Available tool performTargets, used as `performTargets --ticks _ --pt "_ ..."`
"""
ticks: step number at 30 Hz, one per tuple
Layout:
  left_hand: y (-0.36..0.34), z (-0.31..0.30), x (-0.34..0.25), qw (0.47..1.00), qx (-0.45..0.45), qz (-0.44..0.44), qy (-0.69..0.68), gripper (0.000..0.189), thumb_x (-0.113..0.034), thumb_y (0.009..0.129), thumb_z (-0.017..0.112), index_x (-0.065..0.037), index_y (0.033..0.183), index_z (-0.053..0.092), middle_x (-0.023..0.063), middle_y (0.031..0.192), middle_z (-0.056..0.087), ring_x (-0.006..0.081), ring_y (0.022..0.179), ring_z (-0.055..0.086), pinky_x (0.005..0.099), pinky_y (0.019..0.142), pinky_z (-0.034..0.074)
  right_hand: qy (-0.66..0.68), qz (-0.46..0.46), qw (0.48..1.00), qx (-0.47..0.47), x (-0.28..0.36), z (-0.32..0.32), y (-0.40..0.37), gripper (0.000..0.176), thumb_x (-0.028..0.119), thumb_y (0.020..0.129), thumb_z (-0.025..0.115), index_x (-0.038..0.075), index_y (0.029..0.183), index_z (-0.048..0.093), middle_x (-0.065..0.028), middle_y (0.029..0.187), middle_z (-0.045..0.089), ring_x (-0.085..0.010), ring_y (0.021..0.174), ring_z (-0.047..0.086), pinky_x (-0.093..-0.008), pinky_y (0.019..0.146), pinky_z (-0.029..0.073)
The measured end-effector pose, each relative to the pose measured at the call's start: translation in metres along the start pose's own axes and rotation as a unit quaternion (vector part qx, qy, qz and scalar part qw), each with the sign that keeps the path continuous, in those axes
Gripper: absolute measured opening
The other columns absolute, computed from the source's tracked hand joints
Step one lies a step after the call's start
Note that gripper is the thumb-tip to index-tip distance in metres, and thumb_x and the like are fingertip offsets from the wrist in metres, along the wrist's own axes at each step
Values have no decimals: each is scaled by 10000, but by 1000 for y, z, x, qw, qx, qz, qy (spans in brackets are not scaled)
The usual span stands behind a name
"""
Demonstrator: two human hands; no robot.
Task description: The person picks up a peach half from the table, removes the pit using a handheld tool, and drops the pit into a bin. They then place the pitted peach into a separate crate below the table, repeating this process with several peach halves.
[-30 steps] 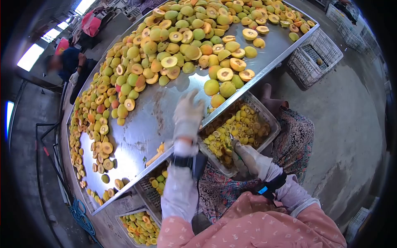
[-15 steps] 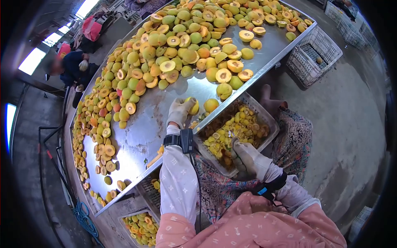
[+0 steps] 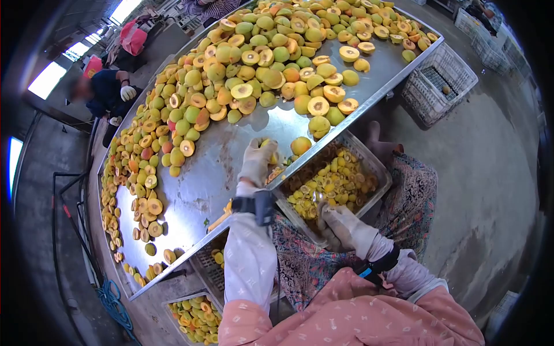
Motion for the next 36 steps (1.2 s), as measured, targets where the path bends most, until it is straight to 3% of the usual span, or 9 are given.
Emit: performTargets --ticks 1,3,6,10,12,15,22,28,36 --pt "-10 -5 11 1000 -3 -4 1 382 -141 900 690 13 1230 572 163 1215 610 206 1012 661 322 750 598 13 -36 999 -8 6 -2 4 414 455 1028 476 79 885 577 -1 732 558 -102 606 535 -241 529 451" --pt "-66 41 -39 892 173 341 240 311 -18 947 594 29 1250 544 157 1184 610 215 961 658 327 781 598 43 -19 999 -20 20 4 4 300 358 1026 524 74 942 574 10 828 565 -65 701 533 -211 578 450" --pt "-121 80 -37 956 181 193 -126 396 -241 1063 415 45 1331 469 157 1197 609 238 979 651 362 828 574 -55 -162 985 -4 51 19 10 239 293 1032 500 76 969 577 19 827 563 -61 701 536 -212 584 453" --pt "-151 90 -33 971 68 216 -80 572 -455 1060 338 39 1296 505 151 1157 621 235 967 651 356 811 567 -134 -75 985 -78 52 19 -6 283 317 1030 502 51 1009 597 13 814 572 -66 703 528 -224 593 455" --pt "-156 91 -31 971 61 195 -127 578 -472 1054 347 33 1274 523 141 1141 625 221 963 651 352 809 567 -188 -198 954 -125 63 17 -13 464 445 996 512 -1 1045 630 -169 815 642 -246 734 597 -373 711 494" --pt "-177 95 -44 963 13 270 -17 567 -491 1039 385 19 1205 570 113 1088 638 182 941 652 329 787 567 -206 -152 960 -112 54 21 -20 369 352 1028 510 3 1085 614 -2 803 589 -57 736 507 -245 624 450" --pt "-186 88 -37 971 -18 202 -127 408 -358 1024 495 24 1119 603 118 1015 661 173 862 662 289 720 563 -112 -270 948 -128 39 31 -15 435 431 1024 510 16 984 633 -9 738 584 -67 648 503 -248 558 423" --pt "-183 96 -37 988 -1 101 -118 316 -271 995 569 31 1054 640 117 904 685 170 724 668 270 612 566 -41 -72 997 2 58 62 -61 639 680 994 284 138 752 522 46 600 476 -98 445 402 -274 406 322" --pt "-192 110 -36 979 95 121 -131 403 -388 1023 507 4 1053 599 133 942 672 171 769 677 282 632 579 194 85 942 260 34 89 -70 593 741 945 317 204 711 408 87 548 319 -46 398 249 -248 356 207"
Point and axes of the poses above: each hand's wrist, its own y-axis towards the middle knuckle, its own z-axis out of the palm, x = y × z, the point moved 9 cm from there along y, towards the middle knuckle
